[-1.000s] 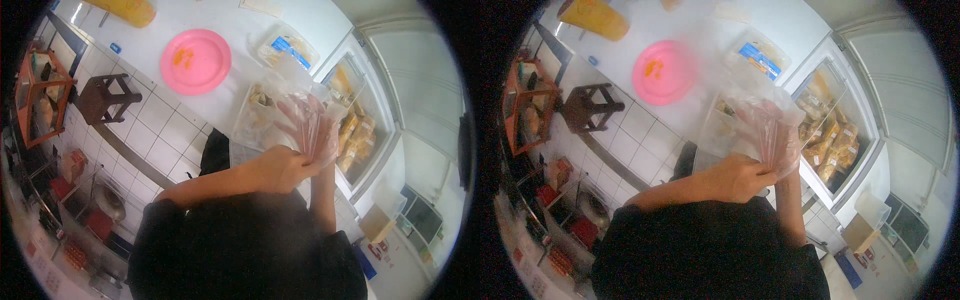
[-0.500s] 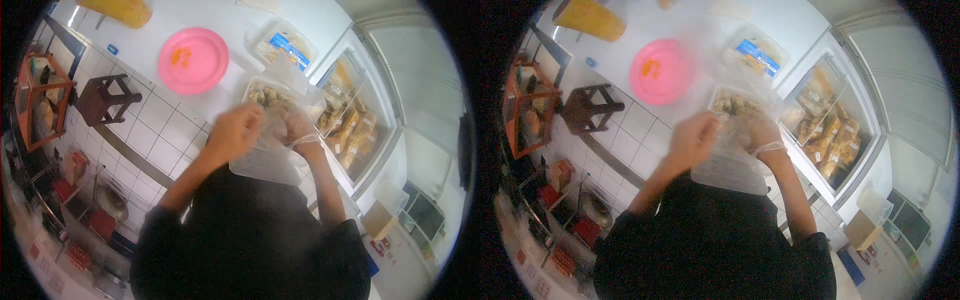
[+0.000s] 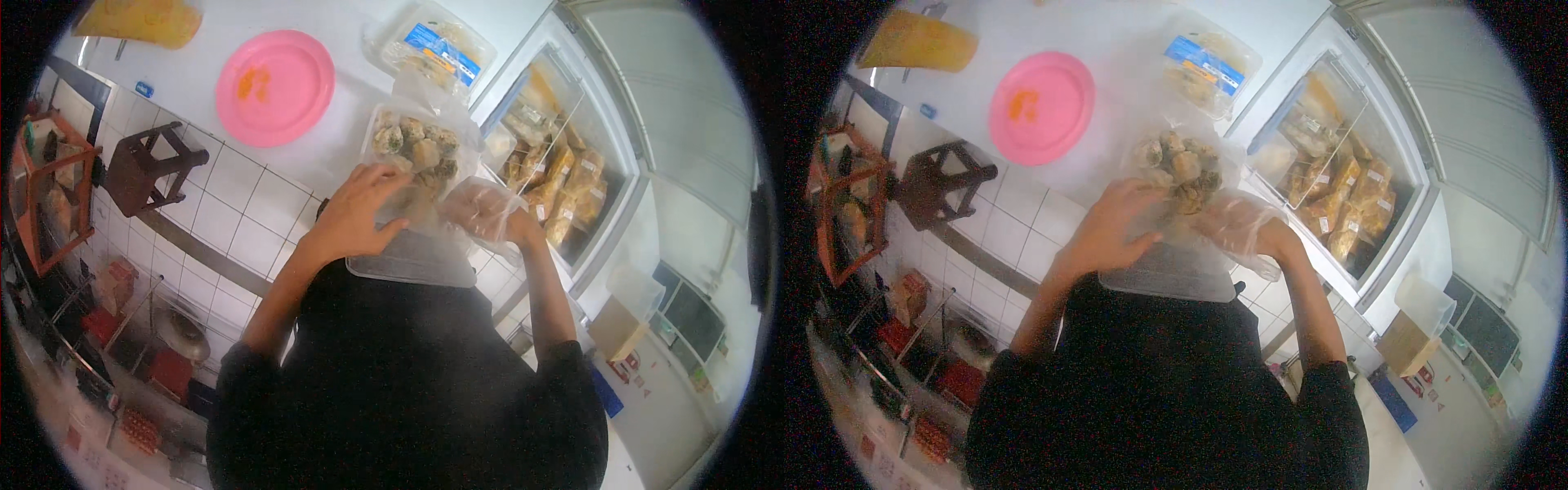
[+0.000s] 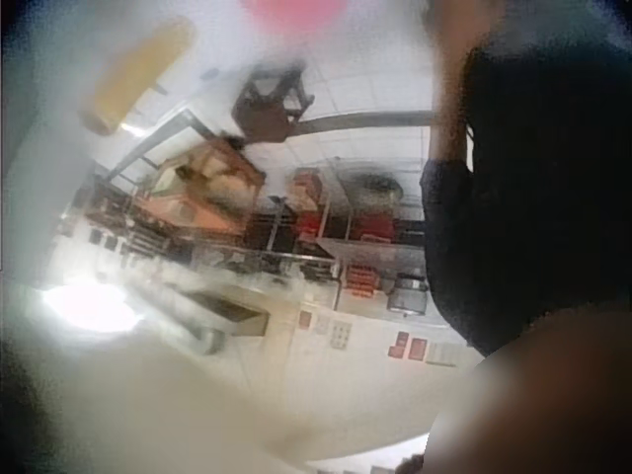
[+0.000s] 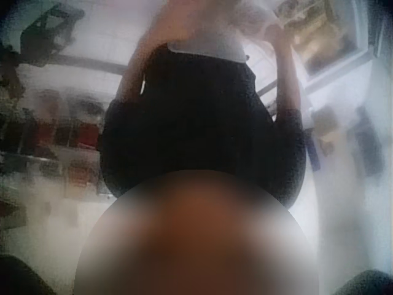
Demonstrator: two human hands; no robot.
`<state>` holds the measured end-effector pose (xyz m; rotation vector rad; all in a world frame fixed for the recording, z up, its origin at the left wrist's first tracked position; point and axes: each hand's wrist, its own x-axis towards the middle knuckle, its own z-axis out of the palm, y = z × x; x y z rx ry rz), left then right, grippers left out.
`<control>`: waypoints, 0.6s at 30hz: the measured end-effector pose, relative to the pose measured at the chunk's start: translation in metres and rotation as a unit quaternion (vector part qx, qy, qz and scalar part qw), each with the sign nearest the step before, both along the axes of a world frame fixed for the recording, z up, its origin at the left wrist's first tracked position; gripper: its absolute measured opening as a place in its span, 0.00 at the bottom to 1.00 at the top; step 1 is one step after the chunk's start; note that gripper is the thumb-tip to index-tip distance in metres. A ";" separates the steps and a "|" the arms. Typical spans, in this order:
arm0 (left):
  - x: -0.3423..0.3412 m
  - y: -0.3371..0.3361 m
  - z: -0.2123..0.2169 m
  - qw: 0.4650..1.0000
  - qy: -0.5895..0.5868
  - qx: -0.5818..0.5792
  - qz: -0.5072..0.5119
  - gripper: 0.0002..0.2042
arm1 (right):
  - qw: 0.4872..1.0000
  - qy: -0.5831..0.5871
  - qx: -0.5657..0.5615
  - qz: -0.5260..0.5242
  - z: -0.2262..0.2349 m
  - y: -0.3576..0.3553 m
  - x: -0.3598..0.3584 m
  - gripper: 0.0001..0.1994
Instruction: The person wraps food items in plastic, writes on a list, and transfers various food packages between a freezer and the prep table.
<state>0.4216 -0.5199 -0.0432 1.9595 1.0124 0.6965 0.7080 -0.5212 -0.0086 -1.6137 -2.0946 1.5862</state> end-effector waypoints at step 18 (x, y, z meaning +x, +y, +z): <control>0.017 0.026 -0.008 0.988 0.144 -0.010 0.062 0.21 | 0.960 -0.182 0.081 -0.197 0.008 0.015 -0.046 0.18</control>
